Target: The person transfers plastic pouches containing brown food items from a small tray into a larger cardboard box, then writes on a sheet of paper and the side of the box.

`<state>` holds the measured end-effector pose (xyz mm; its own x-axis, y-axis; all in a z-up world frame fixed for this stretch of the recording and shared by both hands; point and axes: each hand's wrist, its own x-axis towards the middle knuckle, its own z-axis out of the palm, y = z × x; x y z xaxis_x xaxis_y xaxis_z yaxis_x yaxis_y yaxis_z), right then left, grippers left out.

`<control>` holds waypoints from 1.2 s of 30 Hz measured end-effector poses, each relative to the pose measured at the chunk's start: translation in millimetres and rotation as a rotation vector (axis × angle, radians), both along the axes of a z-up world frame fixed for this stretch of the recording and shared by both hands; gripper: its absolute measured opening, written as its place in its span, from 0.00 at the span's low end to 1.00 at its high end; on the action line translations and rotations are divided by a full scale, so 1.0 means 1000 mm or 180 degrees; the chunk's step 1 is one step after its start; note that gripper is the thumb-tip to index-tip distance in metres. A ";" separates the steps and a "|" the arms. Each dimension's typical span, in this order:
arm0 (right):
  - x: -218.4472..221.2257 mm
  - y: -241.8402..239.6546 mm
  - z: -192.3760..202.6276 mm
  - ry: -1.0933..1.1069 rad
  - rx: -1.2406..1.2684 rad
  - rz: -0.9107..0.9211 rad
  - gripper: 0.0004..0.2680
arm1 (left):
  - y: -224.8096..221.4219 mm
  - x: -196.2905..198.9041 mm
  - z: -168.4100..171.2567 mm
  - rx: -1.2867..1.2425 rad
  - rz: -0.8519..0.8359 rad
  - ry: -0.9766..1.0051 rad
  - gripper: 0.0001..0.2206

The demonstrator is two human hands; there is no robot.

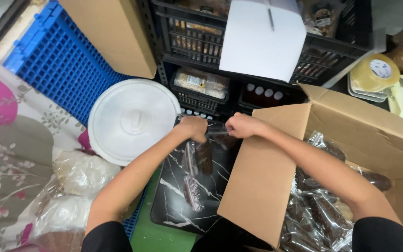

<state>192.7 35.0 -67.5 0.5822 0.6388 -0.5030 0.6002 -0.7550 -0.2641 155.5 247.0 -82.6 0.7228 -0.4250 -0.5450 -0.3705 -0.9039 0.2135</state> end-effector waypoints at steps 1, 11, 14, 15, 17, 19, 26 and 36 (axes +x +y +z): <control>0.003 0.002 0.005 0.0215 0.0124 -0.0155 0.05 | 0.008 -0.005 0.016 -0.0277 0.0331 0.0047 0.13; 0.006 0.020 0.004 0.1034 0.0473 -0.0602 0.13 | 0.041 -0.045 -0.010 -0.1500 0.1659 0.0166 0.14; 0.001 0.015 0.026 0.0696 0.0539 -0.0460 0.23 | 0.041 -0.049 -0.002 -0.1158 0.1714 0.0034 0.22; -0.006 0.010 0.042 0.0697 0.0550 -0.0525 0.23 | 0.039 -0.056 0.018 -0.1150 0.1650 0.0050 0.22; -0.020 -0.003 0.076 0.0465 0.0985 -0.0687 0.22 | 0.031 -0.067 0.061 -0.0647 0.1740 -0.0369 0.22; -0.048 -0.023 0.127 0.0444 0.1275 -0.0864 0.21 | 0.013 -0.068 0.083 -0.0710 0.1608 -0.0666 0.20; -0.125 -0.160 0.193 -0.0233 0.1664 -0.1583 0.18 | -0.146 -0.055 0.141 -0.1414 0.0029 -0.1341 0.16; -0.285 -0.404 0.052 -0.0153 0.1396 -0.3287 0.20 | -0.409 -0.129 0.051 -0.0181 -0.2717 0.0542 0.49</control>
<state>-92.1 -369.1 -15.0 0.9477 -0.0449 -0.3160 -0.2429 -0.7439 -0.6226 26.9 -161.7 -31.4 0.0554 -0.8141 -0.5781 -0.8753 -0.3182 0.3642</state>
